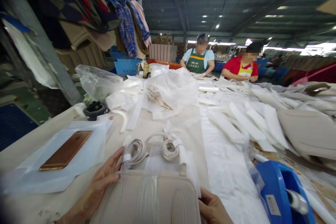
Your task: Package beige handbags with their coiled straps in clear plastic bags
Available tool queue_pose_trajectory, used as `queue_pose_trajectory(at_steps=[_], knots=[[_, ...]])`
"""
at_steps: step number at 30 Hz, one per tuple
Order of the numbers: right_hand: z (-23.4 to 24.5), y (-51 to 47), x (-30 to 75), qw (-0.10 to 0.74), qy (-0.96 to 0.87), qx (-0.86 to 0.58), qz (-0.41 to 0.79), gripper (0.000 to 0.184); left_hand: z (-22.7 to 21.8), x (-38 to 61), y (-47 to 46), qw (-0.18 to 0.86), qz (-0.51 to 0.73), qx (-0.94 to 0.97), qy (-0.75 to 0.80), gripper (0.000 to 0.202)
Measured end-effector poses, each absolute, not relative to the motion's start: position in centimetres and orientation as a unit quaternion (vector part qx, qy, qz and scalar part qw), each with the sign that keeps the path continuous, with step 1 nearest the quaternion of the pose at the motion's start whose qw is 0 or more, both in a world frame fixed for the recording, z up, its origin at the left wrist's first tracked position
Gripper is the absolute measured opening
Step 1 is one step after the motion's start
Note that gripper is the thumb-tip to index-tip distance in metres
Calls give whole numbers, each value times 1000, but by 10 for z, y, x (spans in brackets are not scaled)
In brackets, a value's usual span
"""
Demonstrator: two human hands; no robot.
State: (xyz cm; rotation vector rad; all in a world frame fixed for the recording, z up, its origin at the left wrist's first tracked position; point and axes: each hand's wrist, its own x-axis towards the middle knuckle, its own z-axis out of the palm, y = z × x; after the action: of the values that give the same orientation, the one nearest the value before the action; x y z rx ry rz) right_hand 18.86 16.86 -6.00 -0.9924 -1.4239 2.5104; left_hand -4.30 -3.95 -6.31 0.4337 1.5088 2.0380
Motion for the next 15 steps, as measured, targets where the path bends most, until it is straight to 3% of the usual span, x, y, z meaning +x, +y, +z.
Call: queue_pose_trajectory(at_steps=[9,12,15], knots=[[-28,178,177,73,-461,-171,868,60,-84,-53,-36,235,754,140,598,81],[-47,184,168,144,-452,-219,852,55,-89,-57,-32,246,732,133,621,96],[-78,193,157,200,-496,-298,790,62,-91,-59,-29,274,709,140,634,107]])
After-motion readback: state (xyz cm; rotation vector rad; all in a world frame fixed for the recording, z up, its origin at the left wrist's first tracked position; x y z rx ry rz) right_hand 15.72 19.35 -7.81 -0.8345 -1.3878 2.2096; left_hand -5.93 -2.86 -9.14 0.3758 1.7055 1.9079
